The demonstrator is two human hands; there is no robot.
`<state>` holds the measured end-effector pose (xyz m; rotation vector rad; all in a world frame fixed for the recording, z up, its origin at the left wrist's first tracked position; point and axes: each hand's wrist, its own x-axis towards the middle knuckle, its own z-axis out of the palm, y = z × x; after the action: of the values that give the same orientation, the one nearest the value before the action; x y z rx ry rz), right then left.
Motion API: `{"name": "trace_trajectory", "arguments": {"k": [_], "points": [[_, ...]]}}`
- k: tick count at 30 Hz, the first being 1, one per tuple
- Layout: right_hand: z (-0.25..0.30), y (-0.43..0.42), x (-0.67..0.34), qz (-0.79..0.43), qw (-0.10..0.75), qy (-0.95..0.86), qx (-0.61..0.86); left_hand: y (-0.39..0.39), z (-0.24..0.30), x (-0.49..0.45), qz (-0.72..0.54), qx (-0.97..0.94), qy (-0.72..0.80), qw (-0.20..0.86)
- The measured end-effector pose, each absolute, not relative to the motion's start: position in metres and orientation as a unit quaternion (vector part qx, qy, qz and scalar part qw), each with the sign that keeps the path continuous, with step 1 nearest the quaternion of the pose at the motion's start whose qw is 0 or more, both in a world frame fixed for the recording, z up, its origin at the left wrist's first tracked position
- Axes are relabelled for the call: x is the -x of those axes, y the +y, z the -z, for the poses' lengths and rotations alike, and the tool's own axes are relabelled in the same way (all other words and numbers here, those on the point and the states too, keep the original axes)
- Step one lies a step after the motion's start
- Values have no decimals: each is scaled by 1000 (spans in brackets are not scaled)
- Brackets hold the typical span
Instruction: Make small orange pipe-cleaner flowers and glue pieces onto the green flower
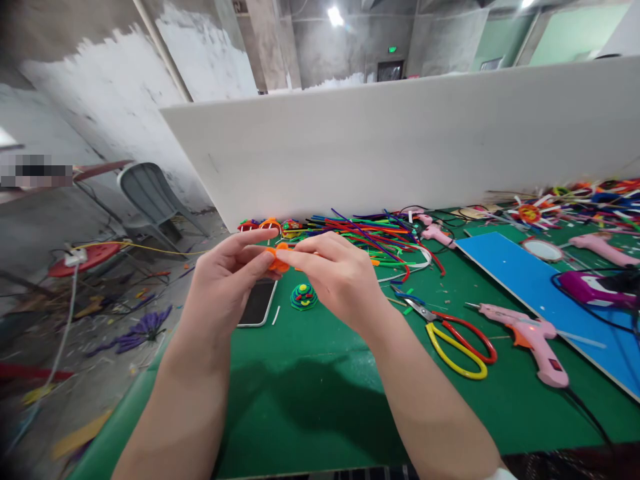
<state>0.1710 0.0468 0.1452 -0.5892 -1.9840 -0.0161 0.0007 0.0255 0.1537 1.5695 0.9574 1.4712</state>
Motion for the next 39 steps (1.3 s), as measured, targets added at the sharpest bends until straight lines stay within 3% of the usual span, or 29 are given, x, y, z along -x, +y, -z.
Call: {"name": "trace_trajectory", "arguments": {"k": [12, 22, 27, 39], "points": [[-148, 47, -175, 24, 474, -832, 287, 16, -158, -5, -488, -710, 467, 199], [-154, 43, -172, -192, 444, -799, 357, 18, -157, -6, -500, -696, 441, 266], [-152, 45, -171, -264, 487, -742, 376, 24, -155, -6, -537, -664, 432, 289], [-148, 48, -164, -324, 495, -722, 359, 24, -153, -10, -567, -652, 440, 246]]}}
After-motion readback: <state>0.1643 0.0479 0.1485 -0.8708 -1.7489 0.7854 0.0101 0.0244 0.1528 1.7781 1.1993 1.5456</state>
